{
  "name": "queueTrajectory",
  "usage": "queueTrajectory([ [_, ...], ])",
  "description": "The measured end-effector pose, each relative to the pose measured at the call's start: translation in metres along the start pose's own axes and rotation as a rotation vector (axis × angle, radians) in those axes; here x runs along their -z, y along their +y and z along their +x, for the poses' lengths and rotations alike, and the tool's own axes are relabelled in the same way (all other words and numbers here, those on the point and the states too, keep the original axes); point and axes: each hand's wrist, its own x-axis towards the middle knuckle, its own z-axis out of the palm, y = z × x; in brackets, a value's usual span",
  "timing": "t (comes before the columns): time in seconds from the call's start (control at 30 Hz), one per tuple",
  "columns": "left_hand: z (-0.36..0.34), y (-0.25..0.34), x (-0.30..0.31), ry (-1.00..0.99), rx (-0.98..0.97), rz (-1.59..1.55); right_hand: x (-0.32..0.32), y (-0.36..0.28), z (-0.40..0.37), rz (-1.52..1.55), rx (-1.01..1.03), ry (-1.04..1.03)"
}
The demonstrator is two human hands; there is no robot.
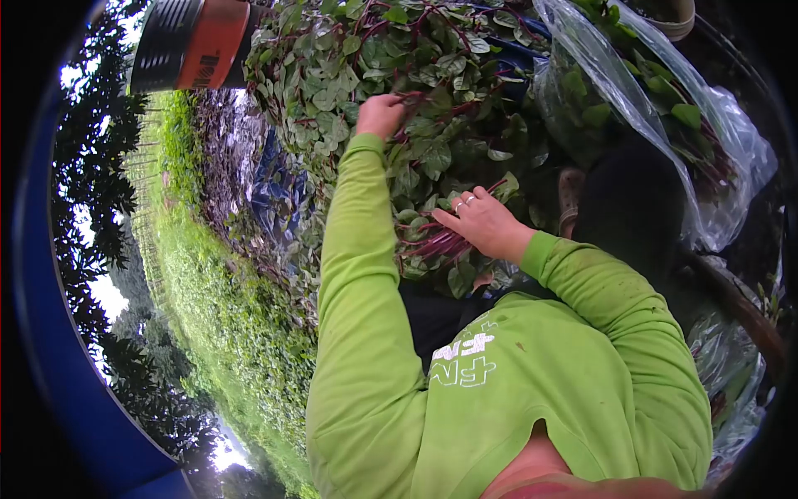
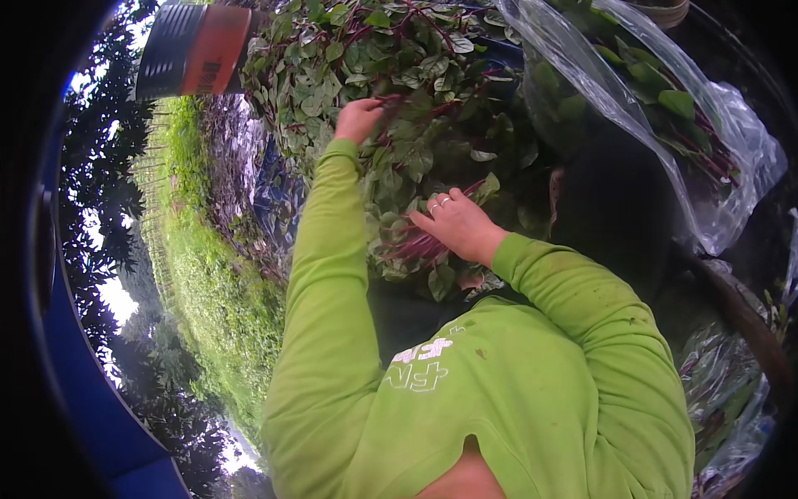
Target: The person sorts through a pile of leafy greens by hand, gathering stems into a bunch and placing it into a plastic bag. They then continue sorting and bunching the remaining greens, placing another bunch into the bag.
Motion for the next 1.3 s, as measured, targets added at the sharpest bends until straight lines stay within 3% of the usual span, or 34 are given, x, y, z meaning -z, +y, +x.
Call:
queueTrajectory([
  [0.1,-0.002,-0.036,0.039,0.041,0.146,-0.329,0.002,0.0,-0.001,0.022,0.011,0.007],
  [0.2,-0.032,-0.037,0.072,0.072,0.102,-0.694,0.003,-0.002,0.0,0.023,0.024,0.025],
  [0.37,-0.061,-0.045,0.07,-0.009,0.164,-0.767,0.003,-0.005,0.002,0.002,0.037,0.04],
  [0.7,-0.174,-0.007,-0.056,-0.547,0.252,-0.821,-0.007,-0.006,0.0,0.026,0.043,0.106],
  [0.8,-0.188,0.021,-0.041,-0.559,0.626,-1.021,-0.015,-0.007,-0.001,-0.002,0.05,0.159],
  [0.87,-0.183,0.007,-0.056,-0.554,0.62,-0.973,-0.019,-0.008,-0.001,-0.024,0.049,0.169],
  [0.97,-0.182,0.031,-0.051,-0.539,0.647,-0.852,-0.013,-0.012,-0.001,-0.001,0.042,0.094],
  [1.07,-0.183,0.05,-0.051,-0.473,0.684,-0.867,-0.02,-0.011,-0.001,-0.007,0.047,0.334],
  [1.13,-0.181,0.052,-0.049,-0.482,0.749,-0.954,-0.021,-0.012,-0.002,-0.027,0.045,0.242],
  [1.3,-0.183,0.037,-0.065,-0.509,0.628,-0.923,-0.021,-0.016,-0.003,-0.055,0.047,0.141],
])
